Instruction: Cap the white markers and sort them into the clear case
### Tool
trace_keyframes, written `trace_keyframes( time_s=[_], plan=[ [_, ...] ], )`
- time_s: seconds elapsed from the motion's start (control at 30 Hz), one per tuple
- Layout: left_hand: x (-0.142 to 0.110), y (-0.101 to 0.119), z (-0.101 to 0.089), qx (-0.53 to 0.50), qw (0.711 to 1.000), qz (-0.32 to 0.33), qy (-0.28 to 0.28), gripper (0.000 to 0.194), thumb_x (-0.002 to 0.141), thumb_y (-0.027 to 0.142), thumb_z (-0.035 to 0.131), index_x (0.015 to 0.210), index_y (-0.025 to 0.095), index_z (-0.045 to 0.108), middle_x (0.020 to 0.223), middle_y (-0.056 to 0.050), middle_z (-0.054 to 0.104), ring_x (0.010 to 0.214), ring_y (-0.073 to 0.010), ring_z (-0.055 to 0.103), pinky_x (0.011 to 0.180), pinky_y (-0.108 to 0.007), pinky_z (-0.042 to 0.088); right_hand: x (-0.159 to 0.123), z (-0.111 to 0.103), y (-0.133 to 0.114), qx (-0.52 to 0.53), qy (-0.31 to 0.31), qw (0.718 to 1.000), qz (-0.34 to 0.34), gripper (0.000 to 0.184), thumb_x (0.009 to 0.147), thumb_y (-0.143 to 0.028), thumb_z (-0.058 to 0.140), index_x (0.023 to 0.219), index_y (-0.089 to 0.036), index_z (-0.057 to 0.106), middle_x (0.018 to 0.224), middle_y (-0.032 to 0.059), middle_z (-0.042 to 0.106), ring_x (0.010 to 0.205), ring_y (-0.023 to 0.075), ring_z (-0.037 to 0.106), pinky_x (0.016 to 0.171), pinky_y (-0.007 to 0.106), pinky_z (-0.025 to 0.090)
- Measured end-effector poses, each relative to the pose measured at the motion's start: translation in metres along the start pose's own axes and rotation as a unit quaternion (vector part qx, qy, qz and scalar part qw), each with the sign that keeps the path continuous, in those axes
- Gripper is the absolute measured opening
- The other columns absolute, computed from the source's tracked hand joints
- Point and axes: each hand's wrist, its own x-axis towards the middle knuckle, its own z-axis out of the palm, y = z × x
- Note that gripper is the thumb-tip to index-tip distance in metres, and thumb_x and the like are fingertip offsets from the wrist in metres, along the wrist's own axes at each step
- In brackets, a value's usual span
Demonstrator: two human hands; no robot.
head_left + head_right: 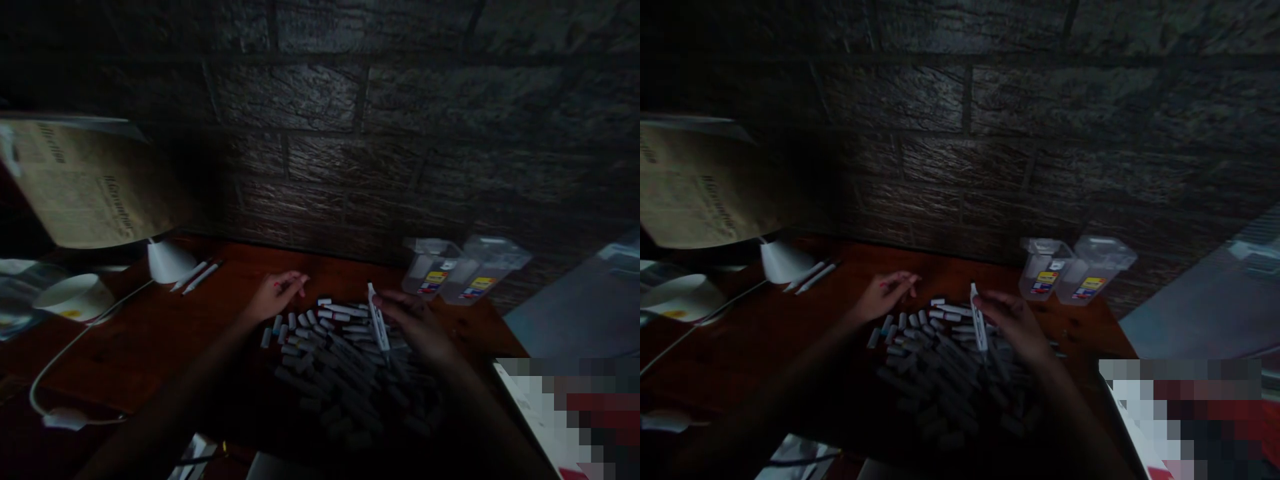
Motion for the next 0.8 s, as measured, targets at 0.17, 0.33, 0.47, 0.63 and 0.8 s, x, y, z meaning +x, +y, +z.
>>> trace_keyframes(
  time_s=[0.17,0.33,0.47,0.63,0.8],
  plan=[
    [-0.001,0.006,0.006,-0.058,0.998,-0.035,0.014,0.040,0.087,0.053,0.057,0.089,0.016,0.068,0.062,0.000,0.066,0.051,-0.0098,0.052,0.049,-0.020,0.040,0.005,0.004,0.008,0.198,0.034,0.980,-0.004,0.035,0.063,-0.045,0.086,0.085,-0.022,0.074,0.072,-0.0026,0.068,0.057,0.0090,0.057,0.055,0.021,0.045],
    [-0.001,0.014,0.003,-0.168,0.981,-0.100,-0.006,0.045,0.081,0.059,0.063,0.081,0.014,0.068,0.054,0.001,0.061,0.044,-0.0077,0.044,0.044,-0.019,0.031,0.005,0.011,0.008,0.187,0.057,0.977,-0.086,0.027,0.071,-0.043,0.081,0.088,-0.024,0.070,0.079,-0.0007,0.072,0.069,0.0146,0.066,0.060,0.025,0.051],
    [-0.003,0.023,0.011,-0.247,0.956,-0.122,-0.102,0.050,0.081,0.061,0.061,0.084,0.012,0.072,0.058,-0.003,0.065,0.039,-0.0046,0.034,0.041,-0.019,0.022,-0.006,0.020,0.008,0.006,0.055,0.975,-0.217,0.021,0.084,-0.032,0.071,0.104,-0.026,0.068,0.104,0.0038,0.074,0.089,0.0187,0.071,0.077,0.030,0.056],
    [-0.004,0.030,0.024,-0.299,0.935,-0.116,-0.154,0.052,0.081,0.062,0.062,0.088,0.012,0.073,0.064,-0.003,0.067,0.043,-0.0053,0.041,0.042,-0.019,0.026,-0.016,0.035,0.013,-0.196,-0.053,0.887,-0.415,0.033,0.090,-0.013,0.059,0.119,-0.029,0.065,0.122,0.0039,0.069,0.108,0.0173,0.067,0.092,0.030,0.055],
    [-0.003,0.030,0.031,-0.363,0.908,-0.170,-0.125,0.038,0.071,0.048,0.077,0.086,0.014,0.068,0.063,0.002,0.062,0.050,-0.0070,0.053,0.049,-0.018,0.039,-0.015,0.044,0.018,-0.279,-0.092,0.852,-0.433,0.042,0.096,-0.015,0.052,0.134,-0.033,0.057,0.137,0.0021,0.061,0.120,0.0163,0.062,0.102,0.031,0.051]
  ],
)
